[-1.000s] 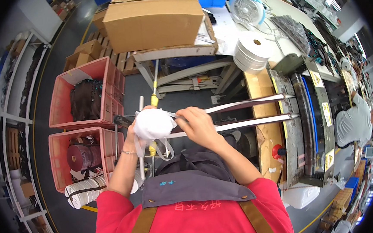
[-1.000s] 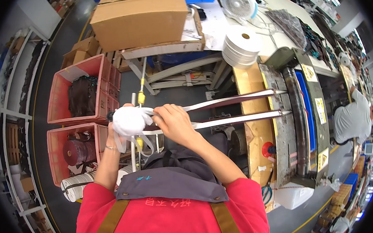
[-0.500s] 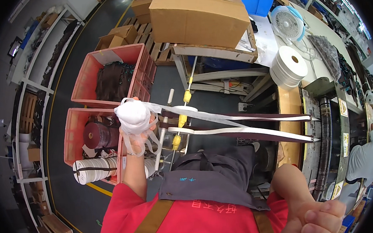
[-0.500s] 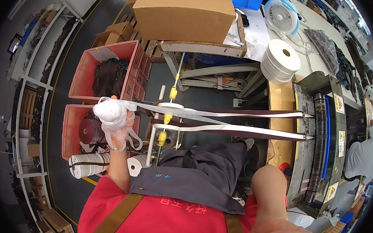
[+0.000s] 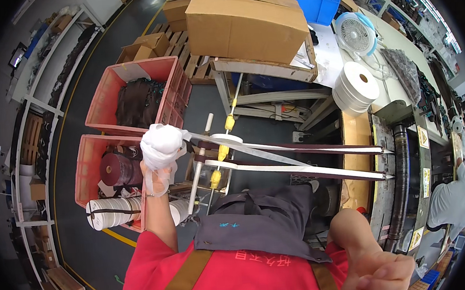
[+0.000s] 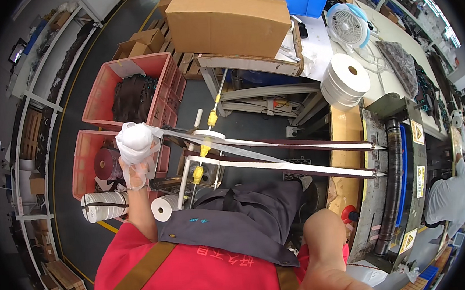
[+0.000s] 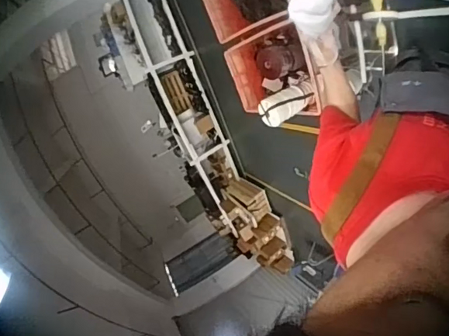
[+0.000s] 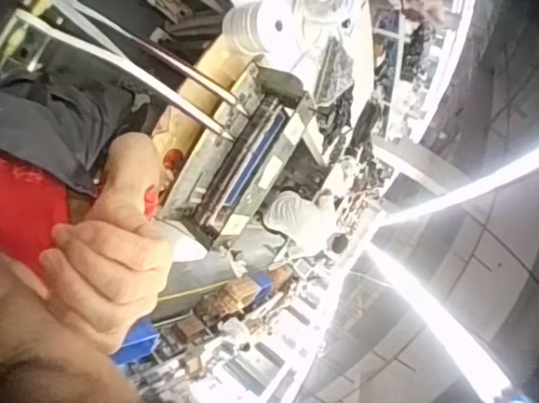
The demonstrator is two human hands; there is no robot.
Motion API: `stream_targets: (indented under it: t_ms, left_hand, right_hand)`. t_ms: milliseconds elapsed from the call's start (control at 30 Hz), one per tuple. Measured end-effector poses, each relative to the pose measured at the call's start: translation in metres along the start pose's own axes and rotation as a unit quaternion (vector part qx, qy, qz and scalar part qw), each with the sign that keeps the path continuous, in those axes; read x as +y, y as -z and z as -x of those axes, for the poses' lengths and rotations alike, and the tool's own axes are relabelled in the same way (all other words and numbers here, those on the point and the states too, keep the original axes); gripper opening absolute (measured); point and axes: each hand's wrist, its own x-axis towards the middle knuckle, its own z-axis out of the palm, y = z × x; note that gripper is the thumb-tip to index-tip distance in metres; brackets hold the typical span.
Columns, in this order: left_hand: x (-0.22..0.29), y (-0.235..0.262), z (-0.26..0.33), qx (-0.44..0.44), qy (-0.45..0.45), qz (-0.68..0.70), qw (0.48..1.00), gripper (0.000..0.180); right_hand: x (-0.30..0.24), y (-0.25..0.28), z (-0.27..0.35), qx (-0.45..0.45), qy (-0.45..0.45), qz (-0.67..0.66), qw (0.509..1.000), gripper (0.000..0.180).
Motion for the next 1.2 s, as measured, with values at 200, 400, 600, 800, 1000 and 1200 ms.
stream_targets:
  t_ms: [200,400,600,800,1000,1200]
  left_hand:
    - [0.022,0.011,0.014,-0.098,0.016,0.110,0.989,0.080]
    - [0.049,0.025,0.012,0.035,-0.172,-0.060,0.983,0.077]
    - [0.072,-0.003,0.011,-0.023,-0.209,-0.079,0.974,0.078]
    - [0.078,-0.002,0.013,0.003,-0.246,-0.117,0.962,0.073]
    - [0.078,0.000,0.010,-0.003,-0.283,-0.129,0.951,0.072]
    - [0.084,-0.003,0.011,-0.037,-0.257,-0.136,0.956,0.074]
  right_hand:
    - [-0.019,0.007,-0.028,-0.068,-0.225,0.007,0.972,0.021]
    - [0.004,0.005,-0.010,0.106,0.064,0.134,0.983,0.023]
    - [0.009,-0.008,-0.006,0.191,0.098,0.107,0.971,0.020]
    - [0.008,-0.022,0.001,0.188,0.126,0.037,0.973,0.015]
    - [0.010,-0.032,0.004,0.207,0.159,-0.063,0.963,0.016]
    - [0.010,-0.039,0.017,0.242,0.171,-0.094,0.950,0.012]
